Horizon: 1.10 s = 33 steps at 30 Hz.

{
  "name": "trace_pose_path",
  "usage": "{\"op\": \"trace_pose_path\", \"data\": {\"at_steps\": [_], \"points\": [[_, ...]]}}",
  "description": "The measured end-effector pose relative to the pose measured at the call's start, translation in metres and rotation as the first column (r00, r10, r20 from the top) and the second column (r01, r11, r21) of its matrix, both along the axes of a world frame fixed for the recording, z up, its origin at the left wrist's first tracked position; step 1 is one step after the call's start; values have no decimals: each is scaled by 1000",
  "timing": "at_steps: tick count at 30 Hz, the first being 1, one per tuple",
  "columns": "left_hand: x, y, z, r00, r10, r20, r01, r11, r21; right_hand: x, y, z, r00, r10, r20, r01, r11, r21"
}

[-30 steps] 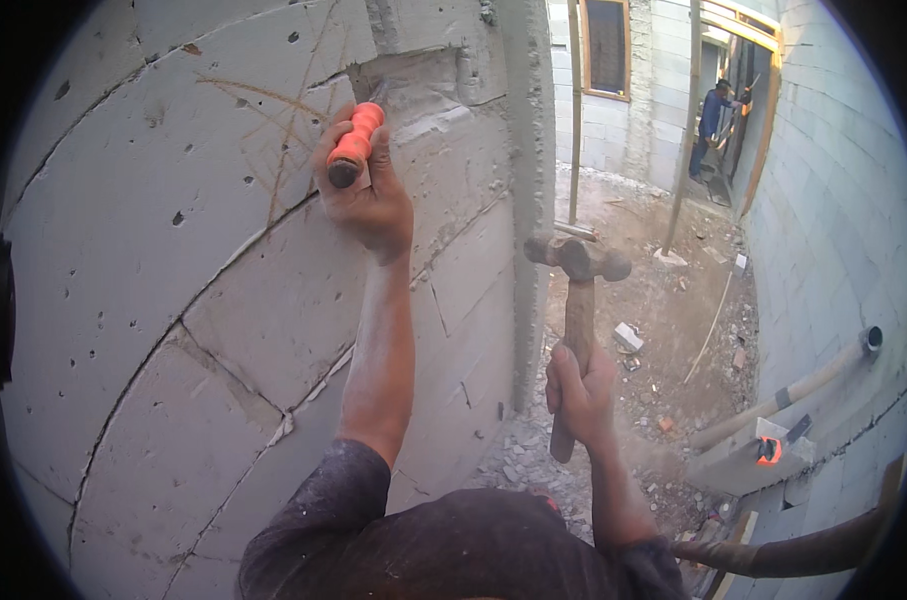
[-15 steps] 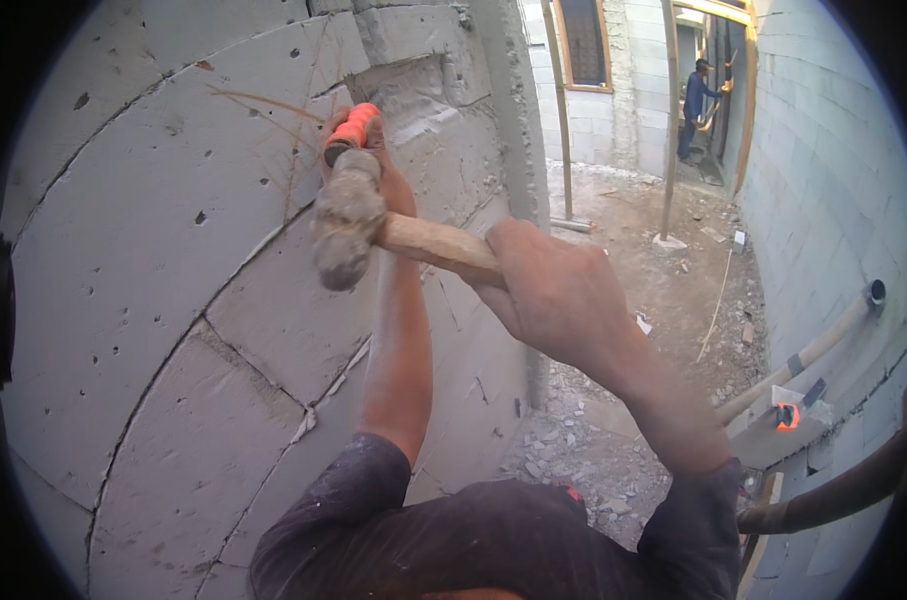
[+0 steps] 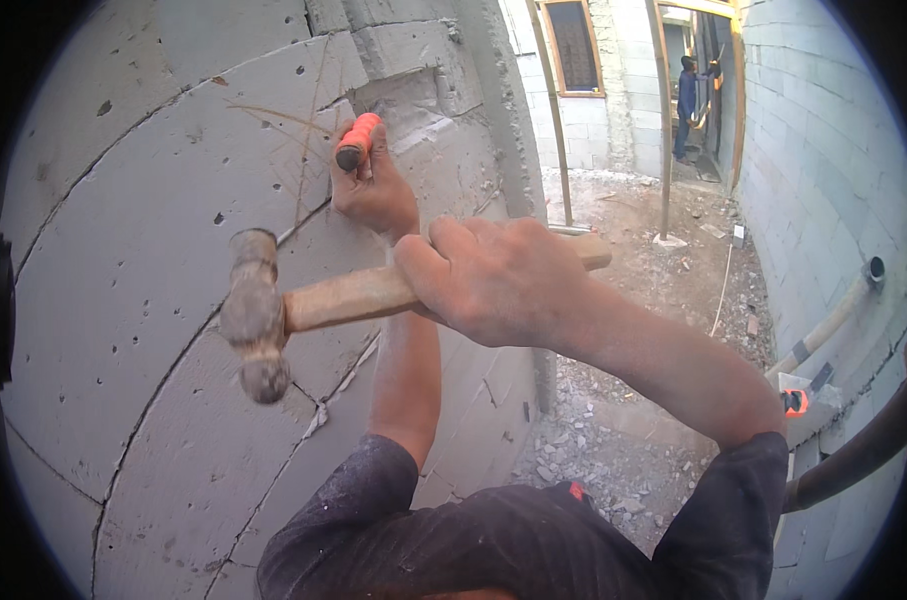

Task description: The person uses a hammer and a chisel to chip away at a concrete block wall in an active work zone.

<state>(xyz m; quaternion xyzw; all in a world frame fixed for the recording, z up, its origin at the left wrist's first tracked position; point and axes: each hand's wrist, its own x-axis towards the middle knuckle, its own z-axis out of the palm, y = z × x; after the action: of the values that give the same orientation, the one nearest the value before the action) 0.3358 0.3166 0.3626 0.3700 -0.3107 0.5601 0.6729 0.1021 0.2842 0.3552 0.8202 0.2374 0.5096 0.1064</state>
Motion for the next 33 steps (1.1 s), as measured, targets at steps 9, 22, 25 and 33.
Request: {"op": "trace_pose_path", "data": {"at_steps": [9, 22, 25, 33], "points": [[3, -5, 5, 995, -100, -6, 100, 994, -47, 7, -8, -2, 999, -13, 33, 12, 999, 42], [7, 0, 6, 999, 29, -39, -27, 999, 46, 35, -42, 18, 950, -295, -102, 302, 952, 56], [7, -1, 8, 973, 219, -76, -212, 974, 81, 22, -26, 14, 962, -234, -141, 250, 962, 110], [40, 6, -2, 958, 280, -62, -278, 960, 36, 22, -27, 34, 967, -234, -97, 245, 962, 124]]}}
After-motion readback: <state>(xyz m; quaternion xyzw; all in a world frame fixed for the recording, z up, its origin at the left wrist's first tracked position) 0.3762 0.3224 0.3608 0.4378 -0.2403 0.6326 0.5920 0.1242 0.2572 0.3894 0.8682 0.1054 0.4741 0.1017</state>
